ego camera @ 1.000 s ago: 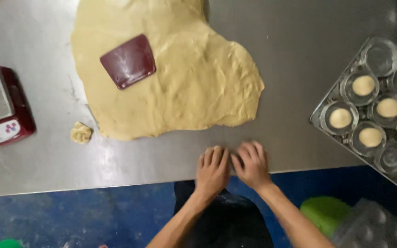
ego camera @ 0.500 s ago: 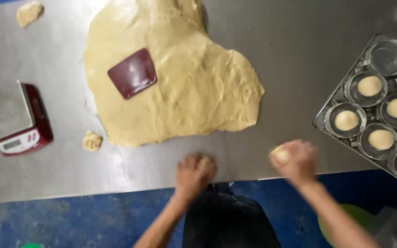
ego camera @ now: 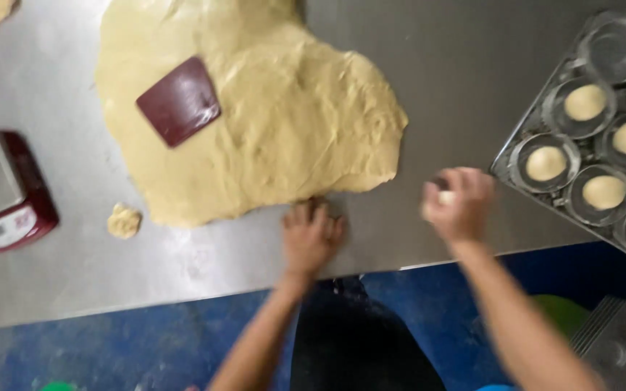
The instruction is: Cutting dough into portions, weighing them, rolling them into balls, and placing them into a baking tray.
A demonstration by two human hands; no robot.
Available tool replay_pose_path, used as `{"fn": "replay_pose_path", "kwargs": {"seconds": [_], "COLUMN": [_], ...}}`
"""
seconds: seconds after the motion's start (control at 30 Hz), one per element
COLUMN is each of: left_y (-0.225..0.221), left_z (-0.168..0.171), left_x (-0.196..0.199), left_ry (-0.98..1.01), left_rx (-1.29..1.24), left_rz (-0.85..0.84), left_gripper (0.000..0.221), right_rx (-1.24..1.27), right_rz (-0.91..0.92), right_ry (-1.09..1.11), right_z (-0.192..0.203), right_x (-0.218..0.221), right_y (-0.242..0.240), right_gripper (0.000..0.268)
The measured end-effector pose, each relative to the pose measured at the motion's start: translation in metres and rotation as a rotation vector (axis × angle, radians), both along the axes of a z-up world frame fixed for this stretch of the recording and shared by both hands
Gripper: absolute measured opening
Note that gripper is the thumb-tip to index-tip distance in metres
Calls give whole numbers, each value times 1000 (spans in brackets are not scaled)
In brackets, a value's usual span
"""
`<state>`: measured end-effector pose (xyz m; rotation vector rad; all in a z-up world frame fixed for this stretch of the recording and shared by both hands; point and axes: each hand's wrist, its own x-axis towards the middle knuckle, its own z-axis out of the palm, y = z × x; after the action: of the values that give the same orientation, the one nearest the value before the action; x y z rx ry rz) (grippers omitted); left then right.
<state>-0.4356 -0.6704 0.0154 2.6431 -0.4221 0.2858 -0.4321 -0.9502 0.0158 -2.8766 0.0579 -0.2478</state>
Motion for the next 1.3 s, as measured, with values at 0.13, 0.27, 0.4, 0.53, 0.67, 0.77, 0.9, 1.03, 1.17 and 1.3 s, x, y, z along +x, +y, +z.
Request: {"fn": "replay_pose_path", "kwargs": {"seconds": [0.13,0.27,0.4,0.53,0.67,0.77,0.9,1.03,1.17,1.3], "left_y": [-79,-21,-26,-65,6,8,-63,-9,-2,-70], "left_z": [24,-9,-6,6,-13,-1,6,-24,-8,-10], "left_x": [-32,-56,-8,-32,-50,-24,-32,-83,-25,-36], "left_ry": [-30,-89,34,19,31,96,28,-18,34,-19], "left_rx": [135,104,43,-18,64,99,-10,132,70,8], "left_rz": [17,-162,-116,-164,-330,-303,-131,-329,-197,-67], "left_gripper": [52,44,42,56,51,47,36,49,53,39], "right_rx": [97,304,57,60,77,-98,50,127,-25,137], "right_rz": [81,153,-37,66,135,51,-34,245,-12,-52], "right_ry": [-172,-70,-90,-209,-146,45,-155,-143,147,-129], "right_z": [-6,-1,-7,-2,2,-1,2,-13,5,10], "right_x": [-26,-57,-1,-26,-51,-36,-22,-76,-24,-18], "right_y": [59,-9,-11,47,-24,-34,39,-5,-28,26], "right_gripper": [30,21,25,33,34,37,29,12,29,23]}}
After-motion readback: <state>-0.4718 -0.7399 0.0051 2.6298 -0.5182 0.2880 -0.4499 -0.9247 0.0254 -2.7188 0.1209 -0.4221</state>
